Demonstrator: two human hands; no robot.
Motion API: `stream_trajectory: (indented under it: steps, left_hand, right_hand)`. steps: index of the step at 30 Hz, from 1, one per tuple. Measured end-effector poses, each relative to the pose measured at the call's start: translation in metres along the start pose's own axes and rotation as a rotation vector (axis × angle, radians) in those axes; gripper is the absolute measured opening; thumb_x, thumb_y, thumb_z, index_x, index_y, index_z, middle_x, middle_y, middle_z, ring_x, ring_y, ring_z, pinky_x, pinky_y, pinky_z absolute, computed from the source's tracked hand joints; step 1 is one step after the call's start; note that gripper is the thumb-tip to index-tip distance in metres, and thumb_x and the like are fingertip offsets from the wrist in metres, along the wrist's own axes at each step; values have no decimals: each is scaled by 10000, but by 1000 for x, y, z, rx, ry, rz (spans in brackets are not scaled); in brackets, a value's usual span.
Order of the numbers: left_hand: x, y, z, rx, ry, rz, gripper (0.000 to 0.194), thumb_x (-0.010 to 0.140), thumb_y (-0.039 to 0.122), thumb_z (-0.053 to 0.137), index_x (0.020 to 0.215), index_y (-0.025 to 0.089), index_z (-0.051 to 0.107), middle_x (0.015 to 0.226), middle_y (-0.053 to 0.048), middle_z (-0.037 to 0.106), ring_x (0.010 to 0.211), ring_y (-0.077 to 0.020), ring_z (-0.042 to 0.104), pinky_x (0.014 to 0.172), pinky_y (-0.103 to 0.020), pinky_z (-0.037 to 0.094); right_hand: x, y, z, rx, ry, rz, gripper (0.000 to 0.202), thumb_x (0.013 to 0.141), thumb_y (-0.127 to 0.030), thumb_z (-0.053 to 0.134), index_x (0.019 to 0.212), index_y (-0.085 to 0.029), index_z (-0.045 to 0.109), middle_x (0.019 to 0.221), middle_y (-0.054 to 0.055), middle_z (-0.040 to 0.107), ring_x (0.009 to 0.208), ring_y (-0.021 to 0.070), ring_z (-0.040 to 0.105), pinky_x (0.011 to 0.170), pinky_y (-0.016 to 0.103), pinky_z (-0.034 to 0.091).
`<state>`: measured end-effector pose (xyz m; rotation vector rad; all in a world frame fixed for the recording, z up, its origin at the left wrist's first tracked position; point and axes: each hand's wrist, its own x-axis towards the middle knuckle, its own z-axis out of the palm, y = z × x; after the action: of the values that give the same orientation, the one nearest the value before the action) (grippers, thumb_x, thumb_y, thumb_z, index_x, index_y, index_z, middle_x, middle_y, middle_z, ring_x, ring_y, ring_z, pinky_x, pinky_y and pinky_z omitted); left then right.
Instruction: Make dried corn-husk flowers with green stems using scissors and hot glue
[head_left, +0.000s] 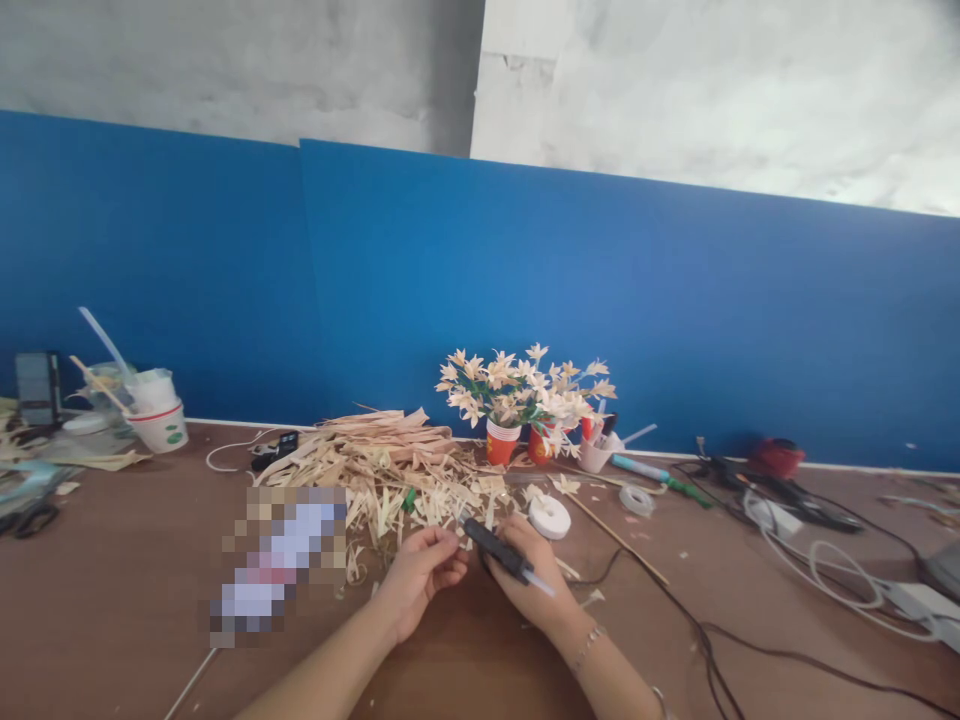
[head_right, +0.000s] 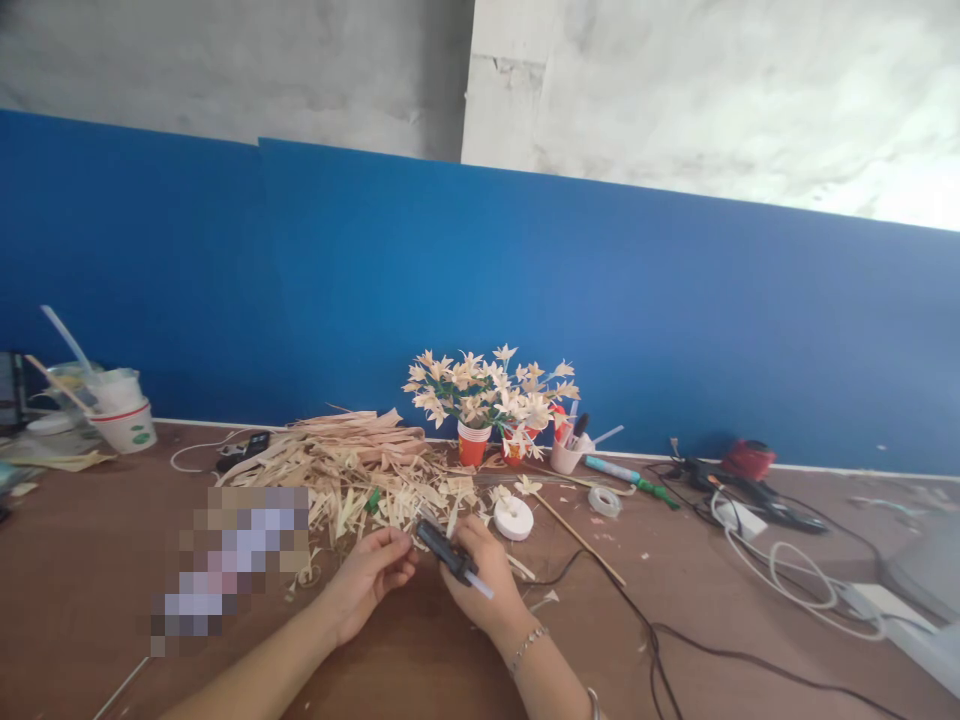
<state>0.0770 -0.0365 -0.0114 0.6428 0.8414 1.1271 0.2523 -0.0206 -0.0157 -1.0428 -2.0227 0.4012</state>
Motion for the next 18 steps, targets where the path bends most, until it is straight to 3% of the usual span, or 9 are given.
stream_trajectory:
  steps: [12, 18]
  left_hand:
    - [1, -1, -1, 12, 1, 18, 225, 609, 251, 737, 623, 127, 548, 580, -7, 621, 488, -66, 573, 461, -130, 467]
    - [6, -9, -3, 228, 32, 107, 247, 595, 301, 718, 630, 130, 543, 544, -6, 622, 444, -96, 573, 433, -182, 457]
  right_hand:
    - [0, -6, -3, -4, -14, -41, 147, 644, -68, 502, 650, -197, 433, 704, 7, 482, 647, 140, 476, 594, 233, 394]
    - [0, -16, -9, -71, -68, -62, 120, 613, -91, 488, 658, -194, 446, 669, -10, 495, 591, 122, 466, 541, 205, 351]
